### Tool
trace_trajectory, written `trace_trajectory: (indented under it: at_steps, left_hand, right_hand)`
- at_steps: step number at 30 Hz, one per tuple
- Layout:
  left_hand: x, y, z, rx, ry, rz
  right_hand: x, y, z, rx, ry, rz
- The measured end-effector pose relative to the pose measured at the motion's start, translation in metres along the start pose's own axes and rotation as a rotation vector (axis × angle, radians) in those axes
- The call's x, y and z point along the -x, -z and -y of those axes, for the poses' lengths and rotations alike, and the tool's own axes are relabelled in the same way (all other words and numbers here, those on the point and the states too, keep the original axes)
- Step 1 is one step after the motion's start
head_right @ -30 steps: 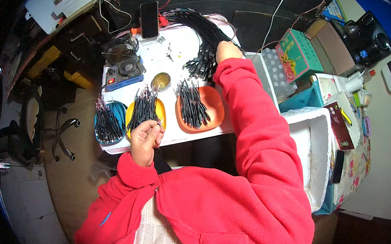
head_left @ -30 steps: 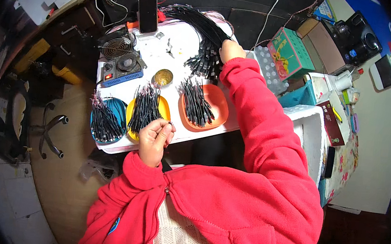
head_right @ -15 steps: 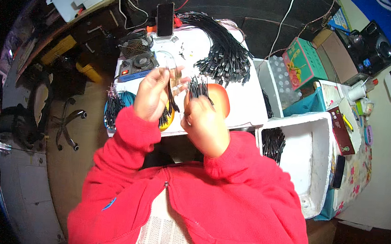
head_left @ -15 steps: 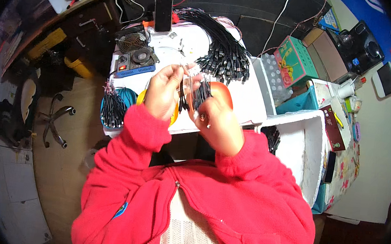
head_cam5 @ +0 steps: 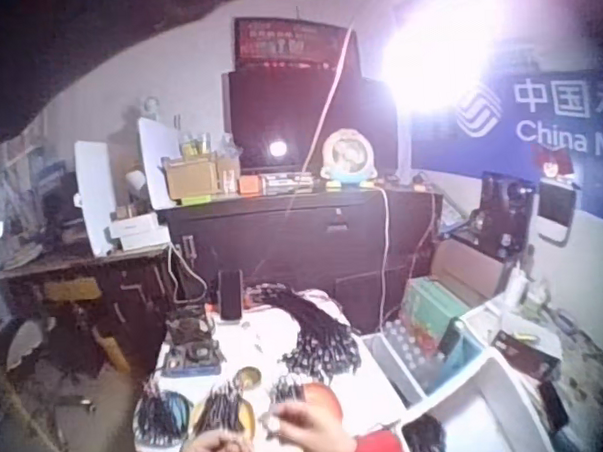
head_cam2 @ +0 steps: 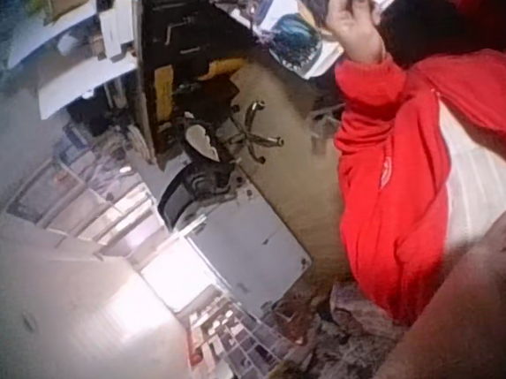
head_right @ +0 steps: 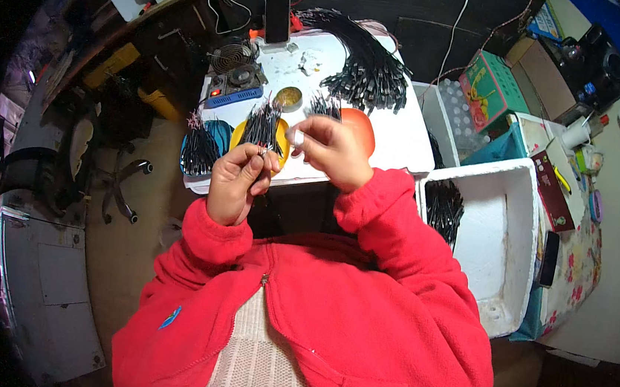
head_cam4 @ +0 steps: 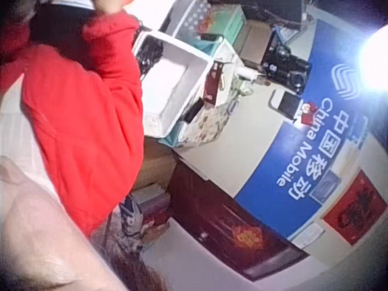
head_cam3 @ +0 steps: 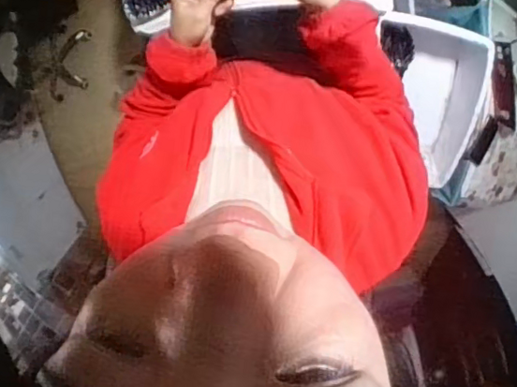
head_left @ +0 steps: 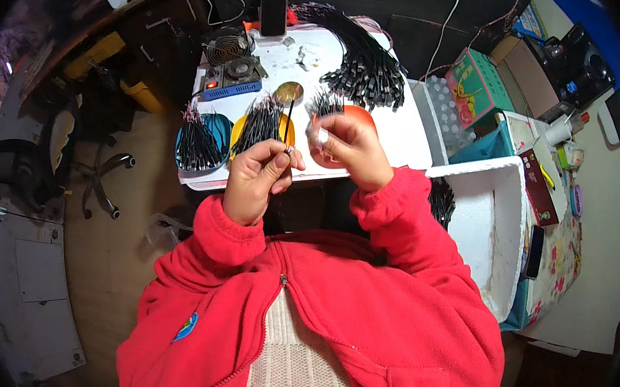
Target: The person repeatedly picks black wire-like components from trays, strips or adjusts the ends by hand, and places them back into the trays. The process is continuous and repetitive, with no visible tools used.
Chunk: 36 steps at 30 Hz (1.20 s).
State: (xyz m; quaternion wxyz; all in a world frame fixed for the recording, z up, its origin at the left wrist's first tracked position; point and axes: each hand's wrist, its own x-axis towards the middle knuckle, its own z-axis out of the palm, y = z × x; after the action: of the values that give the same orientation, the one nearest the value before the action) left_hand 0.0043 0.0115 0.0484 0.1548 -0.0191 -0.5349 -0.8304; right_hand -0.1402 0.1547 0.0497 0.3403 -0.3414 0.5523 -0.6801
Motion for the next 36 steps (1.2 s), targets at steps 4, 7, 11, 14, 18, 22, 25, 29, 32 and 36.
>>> trace_trajectory:
  at_steps: [4,7,11,14,18,22,25,29,32,36]
  left_hand:
    - [0.014,-0.004,0.006,0.055,0.069,0.078]
    - [0.016,-0.005,0.005,0.131,0.128,0.115]
    - [0.007,-0.009,0.002,0.094,0.056,-0.070]
    - [-0.001,-0.022,0.007,-0.284,-0.167,-0.265]
    - [-0.002,-0.033,0.013,-0.632,-0.298,-0.234]
    - [-0.001,-0.028,0.012,-0.265,-0.013,-0.183]
    - [-0.001,-0.026,0.010,-0.132,0.082,-0.097]
    - [0.000,-0.029,0.013,-0.123,0.057,-0.053]
    - [0.001,-0.030,0.013,-0.149,0.027,-0.066]
    - [0.003,-0.031,0.015,-0.042,0.056,-0.108]
  right_hand:
    - [-0.008,0.000,0.021,-0.165,0.091,0.024]
    - [-0.005,-0.007,0.024,-0.238,0.081,0.021]
    - [0.011,-0.016,0.024,-0.207,0.058,-0.082]
    - [0.025,-0.035,0.018,-0.057,0.147,-0.247]
    - [0.032,-0.042,0.014,-0.018,0.180,-0.317]
    - [0.038,-0.025,0.014,-0.075,0.142,-0.219]
    - [0.041,-0.021,0.010,-0.058,0.176,-0.188]
    - [0.042,-0.022,0.008,-0.036,0.189,-0.209]
    - [0.044,-0.022,0.007,0.045,0.216,-0.217]
    - [0.044,-0.023,0.000,-0.249,0.176,-0.156]
